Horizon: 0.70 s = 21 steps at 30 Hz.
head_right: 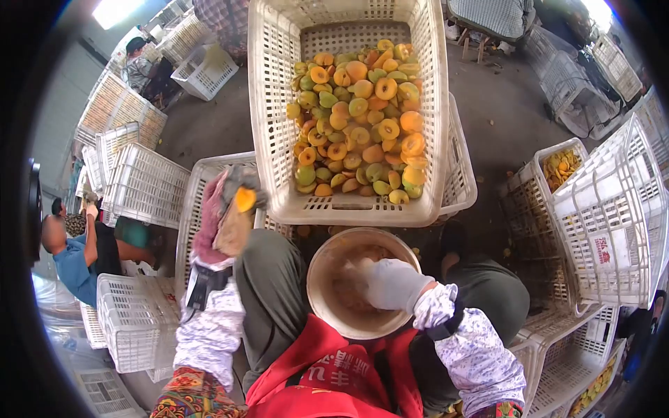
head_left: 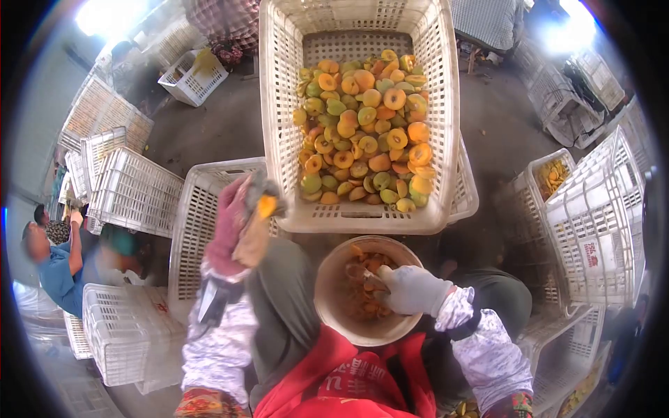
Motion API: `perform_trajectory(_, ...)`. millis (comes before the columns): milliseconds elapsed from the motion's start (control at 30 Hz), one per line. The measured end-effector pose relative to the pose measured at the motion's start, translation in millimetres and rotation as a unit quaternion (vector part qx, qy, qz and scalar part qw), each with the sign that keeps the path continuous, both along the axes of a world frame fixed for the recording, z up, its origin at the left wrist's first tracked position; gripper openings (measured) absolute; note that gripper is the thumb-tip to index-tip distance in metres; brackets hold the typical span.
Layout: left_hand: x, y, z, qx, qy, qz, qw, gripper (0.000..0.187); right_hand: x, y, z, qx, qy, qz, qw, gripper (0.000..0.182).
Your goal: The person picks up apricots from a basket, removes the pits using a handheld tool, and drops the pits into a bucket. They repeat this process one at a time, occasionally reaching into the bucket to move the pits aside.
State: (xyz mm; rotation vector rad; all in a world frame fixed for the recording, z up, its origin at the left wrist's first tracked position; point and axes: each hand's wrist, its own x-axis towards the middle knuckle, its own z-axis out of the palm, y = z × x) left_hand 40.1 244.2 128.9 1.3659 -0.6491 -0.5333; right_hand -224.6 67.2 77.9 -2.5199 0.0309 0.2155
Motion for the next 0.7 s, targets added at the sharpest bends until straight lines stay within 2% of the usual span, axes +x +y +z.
perform_trajectory(33,11,22,1,0.075,-0.016,0.04,0.996,0.028,-2,4,6,-0.019,0.086,-0.041,0.995,0.035)
perform_trajectory(67,18,34,4,0.149,-0.032,0.078,0.985,0.028,-3,4,5,-0.015,0.081,-0.043,0.996,0.035)
perform_trajectory(100,17,37,12,0.152,-0.036,0.076,0.985,0.028,-6,4,2,-0.029,0.081,-0.015,0.996,0.034)
perform_trajectory(133,14,38,24,0.319,-0.344,0.075,0.88,0.031,-10,3,1,-0.046,0.082,0.013,0.996,0.033)
perform_trajectory(167,10,37,33,0.442,-0.607,0.064,0.657,0.035,-10,4,4,-0.045,0.081,0.01,0.996,0.033)
perform_trajectory(200,8,26,38,0.438,-0.609,0.064,0.658,0.035,-8,4,9,-0.083,0.087,-0.025,0.992,0.032)
perform_trajectory(267,-4,-16,37,0.378,-0.449,-0.026,0.809,0.041,-10,-2,17,-0.123,0.098,-0.062,0.986,0.032)
perform_trajectory(333,-12,-66,11,0.297,-0.35,-0.154,0.875,0.041,-14,-14,23,-0.212,0.067,-0.076,0.972,0.03)
perform_trajectory(400,-33,-126,-18,0.271,-0.324,-0.177,0.889,0.041,-20,-27,35,-0.217,0.083,-0.113,0.966,0.027)
perform_trajectory(467,-47,-181,-63,0.252,-0.376,-0.178,0.874,0.045,-31,-44,38,-0.29,-0.045,-0.21,0.933,0.018)
perform_trajectory(533,-64,-224,-112,0.248,-0.327,-0.171,0.896,0.048,-32,-63,58,-0.181,-0.147,-0.329,0.915,0.012)
perform_trajectory(567,-71,-237,-125,0.247,-0.28,-0.159,0.914,0.05,-33,-70,61,-0.186,-0.175,-0.378,0.89,0.012)
perform_trajectory(600,-80,-243,-122,0.246,-0.277,-0.161,0.915,0.05,-34,-81,58,-0.202,-0.242,-0.39,0.865,0.019)
perform_trajectory(667,-96,-246,-106,0.346,-0.396,-0.071,0.848,0.041,-37,-89,65,-0.157,-0.235,-0.429,0.858,0.02)
perform_trajectory(700,-96,-242,-105,0.327,-0.408,-0.073,0.849,0.039,-37,-91,65,-0.157,-0.234,-0.431,0.857,0.02)
